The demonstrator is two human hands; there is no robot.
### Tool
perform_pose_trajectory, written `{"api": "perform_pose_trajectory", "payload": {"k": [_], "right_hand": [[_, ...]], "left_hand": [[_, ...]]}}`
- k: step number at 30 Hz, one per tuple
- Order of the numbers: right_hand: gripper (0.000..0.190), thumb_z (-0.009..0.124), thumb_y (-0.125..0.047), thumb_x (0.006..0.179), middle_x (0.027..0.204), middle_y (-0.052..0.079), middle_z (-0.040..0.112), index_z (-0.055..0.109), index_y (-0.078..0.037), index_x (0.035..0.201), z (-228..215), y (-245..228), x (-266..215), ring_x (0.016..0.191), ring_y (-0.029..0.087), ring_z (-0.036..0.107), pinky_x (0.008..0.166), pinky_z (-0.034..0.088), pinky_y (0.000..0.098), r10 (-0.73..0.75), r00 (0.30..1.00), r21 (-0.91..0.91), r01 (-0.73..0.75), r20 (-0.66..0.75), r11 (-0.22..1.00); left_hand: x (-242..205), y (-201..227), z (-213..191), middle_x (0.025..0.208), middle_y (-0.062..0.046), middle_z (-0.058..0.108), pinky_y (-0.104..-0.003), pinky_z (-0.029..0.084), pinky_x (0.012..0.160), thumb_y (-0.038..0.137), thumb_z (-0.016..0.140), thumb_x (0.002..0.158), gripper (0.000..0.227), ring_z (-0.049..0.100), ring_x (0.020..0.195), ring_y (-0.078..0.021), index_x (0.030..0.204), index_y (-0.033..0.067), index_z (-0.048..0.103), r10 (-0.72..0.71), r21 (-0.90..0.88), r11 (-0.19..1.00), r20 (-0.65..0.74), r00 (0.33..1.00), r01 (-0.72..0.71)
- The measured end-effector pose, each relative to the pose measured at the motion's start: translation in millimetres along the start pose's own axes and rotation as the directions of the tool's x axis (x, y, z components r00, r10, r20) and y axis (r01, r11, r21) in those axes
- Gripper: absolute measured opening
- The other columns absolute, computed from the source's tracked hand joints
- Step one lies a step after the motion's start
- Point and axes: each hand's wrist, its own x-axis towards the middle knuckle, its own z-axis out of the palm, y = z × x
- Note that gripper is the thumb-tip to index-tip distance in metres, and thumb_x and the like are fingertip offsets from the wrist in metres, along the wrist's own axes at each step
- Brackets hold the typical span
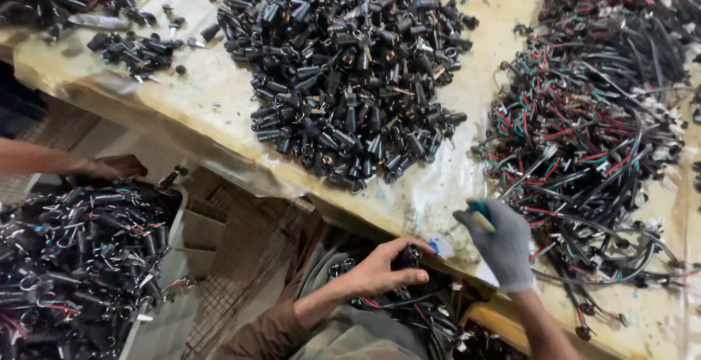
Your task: The person repeatedly picks up black cylindrical components and wire harnesses from a table, uses pliers to strip or cut wires, and connects the components together. The assembled units are placed into a container below the table.
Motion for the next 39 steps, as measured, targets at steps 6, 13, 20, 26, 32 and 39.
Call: {"api": "perform_pose_trajectory", "payload": {"k": [6,13,20,26,32,39], "right_hand": [[0.017,0.080,-0.008,0.075,0.080,0.007,0.071,0.068,-0.006,0.087,-23,-55,-34,0.070,0.021,0.068,0.065,0.054,0.0325,-0.162,0.963,0.517,0.030,0.213,0.856],[0.021,0.078,-0.011,0.077,0.089,0.010,0.066,0.065,-0.002,0.090,-8,-55,-38,0.082,0.022,0.065,0.073,0.053,0.0349,-0.296,0.918,0.691,0.033,0.265,0.722],[0.020,0.074,-0.019,0.085,0.083,0.005,0.057,0.058,-0.008,0.085,-5,-53,-82,0.073,0.019,0.055,0.063,0.047,0.0302,0.120,0.993,0.865,-0.071,0.013,0.497],[0.053,0.066,-0.059,0.095,0.075,0.001,0.038,0.044,-0.012,0.088,-3,-51,-118,0.058,0.012,0.033,0.052,0.031,0.0283,0.097,0.945,0.811,-0.211,0.311,-0.545],[0.036,0.067,-0.040,0.101,0.074,0.001,0.042,0.049,-0.011,0.087,16,-53,-130,0.057,0.013,0.033,0.048,0.029,0.0287,0.115,0.976,0.949,-0.147,0.185,-0.278],[0.028,0.068,-0.024,0.098,0.073,0.000,0.058,0.052,-0.012,0.078,-23,28,-34,0.059,0.013,0.054,0.051,0.042,0.0261,0.290,0.935,0.672,-0.082,-0.204,0.736]], "left_hand": [[3,5,-2,0.081,-0.008,0.067,-0.030,0.055,0.071,0.029,0.079,0.085,0.038,0.062,0.069,-0.0121,0.115,0.0071,0.071,0.201,0.313,0.919,0.153,0.968,-0.240],[18,25,-9,0.072,-0.014,0.063,-0.038,0.051,0.061,0.037,0.073,0.083,0.033,0.063,0.061,-0.0303,0.101,0.0097,0.071,0.095,0.447,0.838,0.445,0.890,-0.313],[10,34,15,0.073,-0.011,0.067,-0.044,0.050,0.059,0.029,0.074,0.078,0.024,0.067,0.068,-0.0340,0.092,0.0103,0.071,0.246,0.661,0.668,0.238,0.940,-0.342],[-23,15,51,0.070,-0.013,0.067,-0.047,0.048,0.054,0.033,0.080,0.076,0.030,0.065,0.062,-0.0371,0.087,0.0055,0.071,0.187,0.649,0.675,0.311,0.932,-0.352],[-19,25,55,0.076,-0.012,0.069,-0.042,0.056,0.061,0.034,0.075,0.081,0.028,0.070,0.071,-0.0339,0.084,0.0062,0.070,0.061,0.565,0.808,0.203,0.977,-0.168],[5,65,-15,0.094,-0.014,0.073,-0.041,0.056,0.081,0.028,0.069,0.086,0.028,0.072,0.090,-0.0311,0.103,0.0062,0.072,-0.019,0.252,0.948,0.653,0.757,-0.193]]}}
